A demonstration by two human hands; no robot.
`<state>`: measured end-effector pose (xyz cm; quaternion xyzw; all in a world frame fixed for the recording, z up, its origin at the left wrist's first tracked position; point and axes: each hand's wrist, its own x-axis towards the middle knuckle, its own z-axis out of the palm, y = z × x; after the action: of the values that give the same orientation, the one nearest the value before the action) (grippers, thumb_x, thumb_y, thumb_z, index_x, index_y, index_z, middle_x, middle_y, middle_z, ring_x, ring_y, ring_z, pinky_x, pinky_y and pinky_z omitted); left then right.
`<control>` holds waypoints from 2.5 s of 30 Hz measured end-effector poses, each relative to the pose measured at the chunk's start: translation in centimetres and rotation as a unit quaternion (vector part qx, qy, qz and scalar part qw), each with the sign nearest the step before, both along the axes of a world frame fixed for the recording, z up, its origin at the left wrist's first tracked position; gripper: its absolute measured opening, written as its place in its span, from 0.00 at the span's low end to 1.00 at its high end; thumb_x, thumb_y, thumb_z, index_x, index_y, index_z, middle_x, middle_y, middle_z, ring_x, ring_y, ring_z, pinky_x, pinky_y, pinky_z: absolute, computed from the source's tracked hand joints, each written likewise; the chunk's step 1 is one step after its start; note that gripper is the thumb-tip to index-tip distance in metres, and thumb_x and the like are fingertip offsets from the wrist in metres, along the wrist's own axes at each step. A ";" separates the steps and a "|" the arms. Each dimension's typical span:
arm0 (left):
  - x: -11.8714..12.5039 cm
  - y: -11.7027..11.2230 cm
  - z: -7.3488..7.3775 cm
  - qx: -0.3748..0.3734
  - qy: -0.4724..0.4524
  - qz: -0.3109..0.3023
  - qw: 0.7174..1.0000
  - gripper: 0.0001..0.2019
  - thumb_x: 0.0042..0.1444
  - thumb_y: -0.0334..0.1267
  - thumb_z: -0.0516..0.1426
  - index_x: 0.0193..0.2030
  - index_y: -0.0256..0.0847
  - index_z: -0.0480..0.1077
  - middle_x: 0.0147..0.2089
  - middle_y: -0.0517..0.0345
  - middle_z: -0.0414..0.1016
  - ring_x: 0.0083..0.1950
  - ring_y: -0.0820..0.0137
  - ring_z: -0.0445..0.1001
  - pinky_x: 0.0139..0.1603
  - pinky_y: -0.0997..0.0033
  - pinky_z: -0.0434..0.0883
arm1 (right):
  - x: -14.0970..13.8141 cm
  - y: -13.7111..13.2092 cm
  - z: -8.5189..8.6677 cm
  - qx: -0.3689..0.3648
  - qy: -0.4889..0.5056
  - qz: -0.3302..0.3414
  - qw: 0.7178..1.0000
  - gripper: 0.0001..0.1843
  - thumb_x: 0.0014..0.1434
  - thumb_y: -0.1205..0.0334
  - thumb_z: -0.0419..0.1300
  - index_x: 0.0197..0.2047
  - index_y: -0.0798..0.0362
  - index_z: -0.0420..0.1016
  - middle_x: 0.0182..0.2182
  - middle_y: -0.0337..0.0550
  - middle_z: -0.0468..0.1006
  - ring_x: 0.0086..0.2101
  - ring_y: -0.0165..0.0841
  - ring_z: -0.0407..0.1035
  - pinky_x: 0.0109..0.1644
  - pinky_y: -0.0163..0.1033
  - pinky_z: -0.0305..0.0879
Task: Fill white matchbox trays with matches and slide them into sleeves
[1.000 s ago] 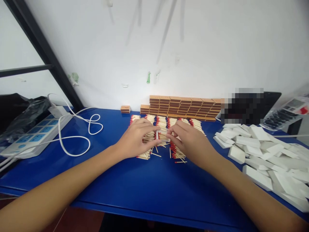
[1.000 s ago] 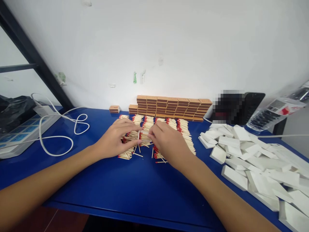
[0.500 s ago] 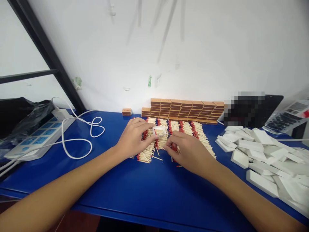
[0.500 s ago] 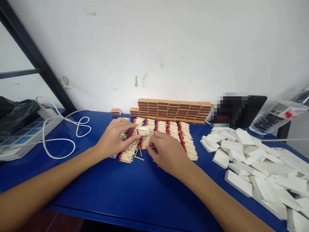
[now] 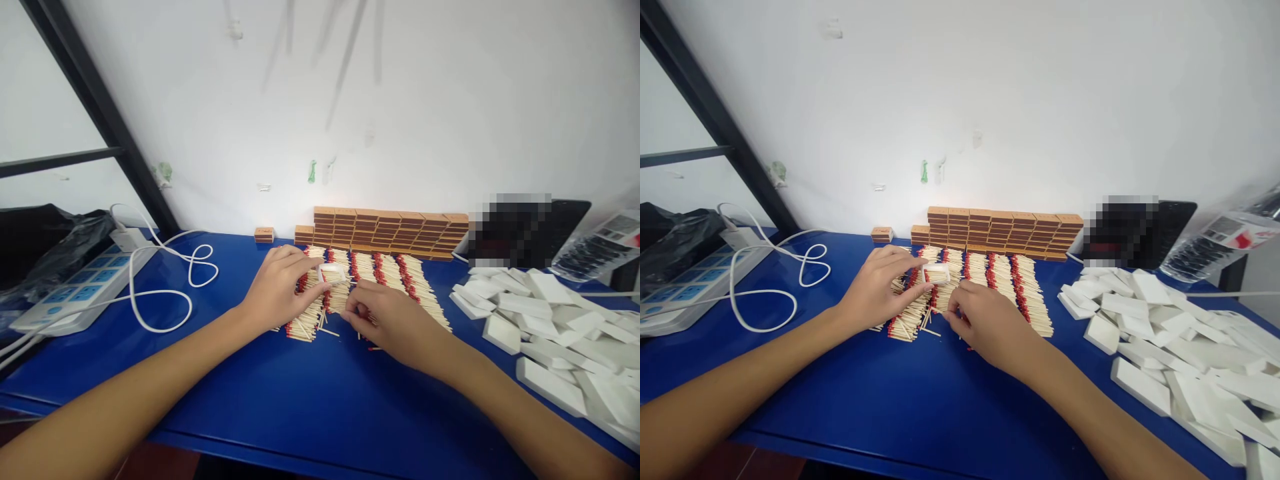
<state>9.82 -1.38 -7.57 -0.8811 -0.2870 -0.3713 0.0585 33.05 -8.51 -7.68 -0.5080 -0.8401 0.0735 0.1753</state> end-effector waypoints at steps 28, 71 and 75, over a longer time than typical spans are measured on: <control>0.0 -0.1 0.0 -0.012 0.013 0.000 1.000 0.17 0.65 0.46 0.64 0.56 0.40 0.77 0.46 0.50 0.83 0.50 0.58 0.76 0.53 0.53 0.69 | -1.6 -0.9 -0.4 -0.043 -0.011 0.055 0.998 0.06 0.67 0.71 0.60 0.37 0.52 0.73 0.37 0.42 0.76 0.34 0.34 0.72 0.36 0.39 0.65; 0.0 -0.1 -0.1 -0.024 -0.015 0.012 1.000 0.18 0.65 0.48 0.64 0.55 0.39 0.77 0.45 0.51 0.83 0.49 0.58 0.76 0.52 0.52 0.70 | 0.9 1.0 -0.7 0.026 -0.023 0.032 0.999 0.07 0.64 0.74 0.61 0.37 0.52 0.74 0.38 0.44 0.74 0.39 0.37 0.71 0.42 0.41 0.67; 0.1 -0.1 -0.1 -0.027 -0.013 0.014 0.999 0.17 0.65 0.47 0.64 0.54 0.39 0.77 0.45 0.51 0.83 0.50 0.58 0.76 0.54 0.52 0.70 | 0.8 1.2 -0.9 0.038 -0.032 0.038 0.998 0.09 0.66 0.75 0.59 0.35 0.53 0.73 0.38 0.45 0.74 0.39 0.37 0.71 0.41 0.41 0.68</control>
<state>9.88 -1.51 -7.70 -0.8735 -0.3100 -0.3736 0.0358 33.86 -7.34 -8.59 -0.4711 -0.8660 0.0323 0.1648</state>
